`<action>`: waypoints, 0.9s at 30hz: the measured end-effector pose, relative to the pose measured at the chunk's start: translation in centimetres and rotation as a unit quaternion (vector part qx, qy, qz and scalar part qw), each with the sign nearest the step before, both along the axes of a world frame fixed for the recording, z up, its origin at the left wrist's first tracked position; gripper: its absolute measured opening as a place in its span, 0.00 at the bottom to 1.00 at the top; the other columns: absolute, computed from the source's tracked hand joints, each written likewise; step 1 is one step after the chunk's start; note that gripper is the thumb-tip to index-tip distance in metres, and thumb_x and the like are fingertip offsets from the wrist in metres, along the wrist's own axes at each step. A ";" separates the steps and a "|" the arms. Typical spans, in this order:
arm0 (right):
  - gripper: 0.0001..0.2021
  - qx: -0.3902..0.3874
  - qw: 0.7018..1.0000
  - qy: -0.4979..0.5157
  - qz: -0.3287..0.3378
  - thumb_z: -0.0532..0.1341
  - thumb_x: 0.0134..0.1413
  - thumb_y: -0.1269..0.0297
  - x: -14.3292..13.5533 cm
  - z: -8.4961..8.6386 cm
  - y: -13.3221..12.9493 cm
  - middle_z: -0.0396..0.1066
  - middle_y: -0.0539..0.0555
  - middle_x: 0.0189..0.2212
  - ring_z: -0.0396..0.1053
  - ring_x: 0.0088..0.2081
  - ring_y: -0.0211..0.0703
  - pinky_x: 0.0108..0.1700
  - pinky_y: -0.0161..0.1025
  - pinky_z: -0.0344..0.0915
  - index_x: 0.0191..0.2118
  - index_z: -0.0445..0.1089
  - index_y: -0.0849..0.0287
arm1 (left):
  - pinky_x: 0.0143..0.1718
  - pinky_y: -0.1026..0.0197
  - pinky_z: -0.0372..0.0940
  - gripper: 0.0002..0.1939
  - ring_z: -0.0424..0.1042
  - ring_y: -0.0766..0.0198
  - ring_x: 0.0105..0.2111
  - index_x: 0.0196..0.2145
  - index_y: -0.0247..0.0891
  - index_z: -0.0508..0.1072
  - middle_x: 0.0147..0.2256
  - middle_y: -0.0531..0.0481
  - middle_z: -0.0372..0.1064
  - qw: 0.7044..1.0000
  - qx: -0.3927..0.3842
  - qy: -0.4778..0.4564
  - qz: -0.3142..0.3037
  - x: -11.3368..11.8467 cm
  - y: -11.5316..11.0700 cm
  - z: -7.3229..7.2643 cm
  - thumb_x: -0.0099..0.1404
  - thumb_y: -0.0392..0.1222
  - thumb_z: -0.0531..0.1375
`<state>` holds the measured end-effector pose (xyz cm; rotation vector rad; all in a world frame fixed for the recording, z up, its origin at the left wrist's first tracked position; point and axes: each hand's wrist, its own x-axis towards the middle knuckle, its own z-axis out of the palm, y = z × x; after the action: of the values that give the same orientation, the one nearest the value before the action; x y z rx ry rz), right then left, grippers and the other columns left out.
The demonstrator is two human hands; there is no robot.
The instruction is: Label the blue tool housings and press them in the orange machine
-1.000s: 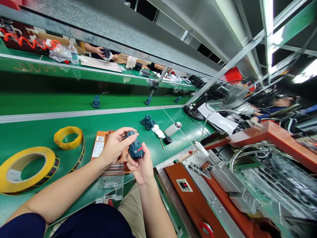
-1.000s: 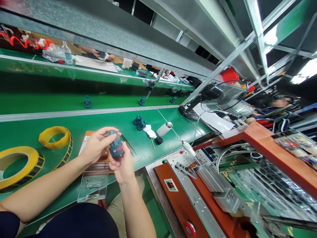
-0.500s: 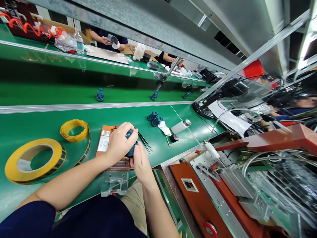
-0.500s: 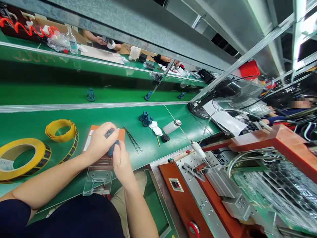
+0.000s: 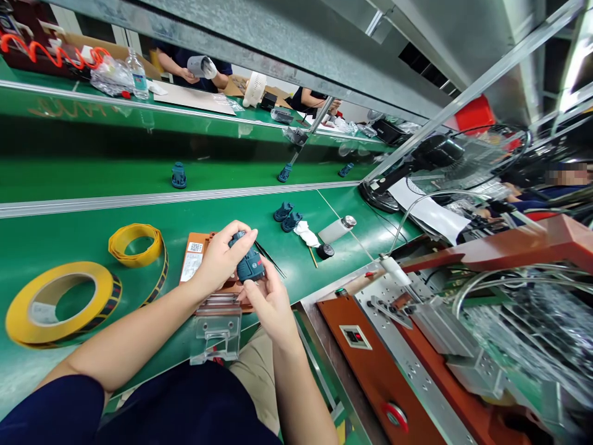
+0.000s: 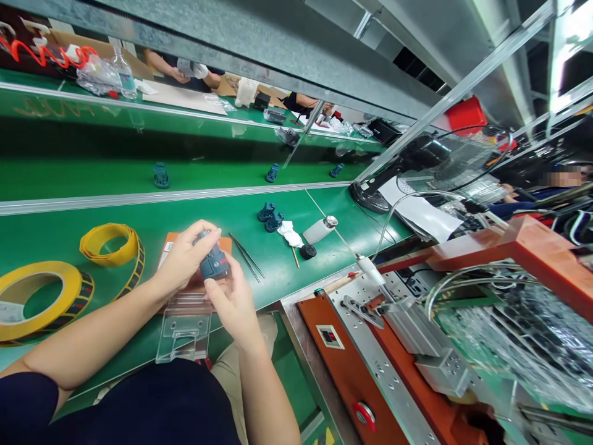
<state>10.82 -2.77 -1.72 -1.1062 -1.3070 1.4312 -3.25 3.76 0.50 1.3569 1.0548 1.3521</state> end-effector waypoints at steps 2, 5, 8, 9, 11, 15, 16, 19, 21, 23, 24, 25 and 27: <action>0.29 0.004 1.000 0.003 0.005 0.63 0.62 0.53 -0.1 0.0 0.0 0.73 0.54 0.41 0.73 0.32 0.42 0.40 0.43 0.72 0.65 0.56 0.51 | 0.32 0.66 0.60 0.14 0.62 0.66 0.30 0.32 0.40 0.70 0.29 0.56 0.63 1.000 -0.002 -0.004 0.002 0.1 -0.1 -0.1 0.69 0.53 0.60; 0.28 0.041 0.998 -0.008 -0.040 0.65 0.60 0.55 -0.2 -0.1 0.2 0.72 0.56 0.48 0.74 0.37 0.43 0.41 0.43 0.73 0.64 0.59 0.51 | 0.35 0.65 0.63 0.14 0.66 0.65 0.34 0.37 0.40 0.74 0.35 0.52 0.70 0.999 -0.018 -0.037 -0.009 0.3 -0.1 -0.1 0.67 0.54 0.61; 0.29 0.138 0.977 -0.085 -0.139 0.69 0.56 0.58 0.2 -0.3 0.3 0.67 0.58 0.56 0.72 0.46 0.46 0.46 0.43 0.73 0.62 0.64 0.52 | 0.40 0.63 0.66 0.22 0.71 0.62 0.40 0.50 0.40 0.73 0.46 0.46 0.73 0.990 -0.065 -0.118 -0.044 0.6 -0.3 0.0 0.65 0.57 0.64; 0.29 0.167 0.966 -0.116 -0.162 0.69 0.55 0.59 0.4 -0.3 0.3 0.66 0.59 0.56 0.71 0.47 0.47 0.48 0.43 0.73 0.62 0.64 0.52 | 0.41 0.63 0.67 0.25 0.72 0.61 0.41 0.52 0.39 0.72 0.47 0.45 0.73 0.983 -0.089 -0.150 -0.059 0.7 -0.4 0.0 0.64 0.57 0.64; 0.29 0.207 0.945 -0.165 -0.190 0.69 0.55 0.61 1.0 -0.3 0.4 0.67 0.59 0.55 0.71 0.45 0.46 0.48 0.45 0.73 0.62 0.64 0.53 | 0.44 0.61 0.68 0.27 0.74 0.61 0.42 0.52 0.38 0.71 0.45 0.44 0.75 0.965 -0.142 -0.203 -0.089 1.1 -0.7 0.2 0.63 0.58 0.66; 0.28 0.253 0.917 -0.212 -0.222 0.67 0.57 0.64 2.0 -0.3 0.5 0.69 0.58 0.50 0.71 0.41 0.45 0.44 0.45 0.74 0.62 0.64 0.53 | 0.52 0.55 0.67 0.34 0.76 0.56 0.46 0.56 0.37 0.68 0.48 0.41 0.76 0.926 -0.232 -0.252 -0.159 1.7 -1.8 0.6 0.56 0.49 0.73; 0.27 0.264 0.909 -0.224 -0.230 0.66 0.57 0.65 2.1 -0.3 0.4 0.69 0.58 0.48 0.70 0.40 0.45 0.43 0.44 0.74 0.62 0.64 0.53 | 0.53 0.54 0.67 0.36 0.77 0.55 0.47 0.57 0.37 0.68 0.49 0.40 0.76 0.919 -0.245 -0.255 -0.175 1.8 -2.1 0.8 0.54 0.46 0.75; 0.26 0.298 0.886 -0.262 -0.239 0.64 0.59 0.67 2.5 -0.3 0.2 0.69 0.57 0.45 0.70 0.38 0.45 0.41 0.45 0.74 0.63 0.63 0.52 | 0.52 0.51 0.68 0.36 0.78 0.52 0.46 0.57 0.35 0.69 0.48 0.38 0.77 0.905 -0.262 -0.263 -0.209 2.2 -2.8 1.0 0.53 0.43 0.75; 0.26 0.317 0.874 -0.284 -0.234 0.63 0.61 0.67 2.7 -0.4 -0.1 0.69 0.58 0.45 0.70 0.39 0.46 0.41 0.46 0.74 0.64 0.62 0.52 | 0.51 0.51 0.69 0.34 0.79 0.51 0.44 0.56 0.34 0.71 0.46 0.37 0.78 0.901 -0.263 -0.267 -0.218 2.4 -3.0 1.0 0.54 0.43 0.74; 0.27 0.339 0.858 -0.312 -0.228 0.61 0.63 0.67 2.8 -0.6 -0.3 0.69 0.59 0.45 0.70 0.41 0.48 0.43 0.47 0.73 0.66 0.59 0.52 | 0.49 0.53 0.70 0.31 0.79 0.51 0.43 0.54 0.33 0.73 0.45 0.38 0.79 0.902 -0.260 -0.267 -0.218 2.6 -3.2 0.6 0.54 0.43 0.74; 0.28 0.354 0.847 -0.328 -0.225 0.61 0.64 0.67 2.8 -0.8 -0.4 0.69 0.59 0.45 0.70 0.42 0.49 0.44 0.47 0.73 0.67 0.58 0.51 | 0.48 0.54 0.70 0.30 0.79 0.52 0.43 0.53 0.33 0.74 0.44 0.38 0.79 0.904 -0.257 -0.266 -0.214 2.7 -3.2 0.4 0.54 0.43 0.74; 0.28 0.369 0.835 -0.343 -0.222 0.60 0.64 0.68 2.8 -1.0 -0.5 0.69 0.59 0.45 0.69 0.43 0.49 0.44 0.48 0.72 0.68 0.57 0.51 | 0.48 0.56 0.69 0.28 0.79 0.54 0.42 0.51 0.33 0.76 0.43 0.39 0.79 0.907 -0.252 -0.265 -0.207 2.9 -3.2 0.1 0.54 0.43 0.74; 0.29 0.394 0.815 -0.365 -0.218 0.60 0.64 0.69 2.9 -1.5 -0.7 0.69 0.59 0.45 0.68 0.44 0.51 0.45 0.49 0.72 0.69 0.55 0.51 | 0.47 0.58 0.69 0.25 0.78 0.57 0.41 0.48 0.33 0.77 0.41 0.41 0.79 0.910 -0.245 -0.266 -0.201 3.2 -3.3 -0.4 0.54 0.43 0.74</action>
<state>13.72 -3.45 -3.20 -1.2630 -1.7640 0.0095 -0.06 0.45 0.14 0.7121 0.6312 0.9717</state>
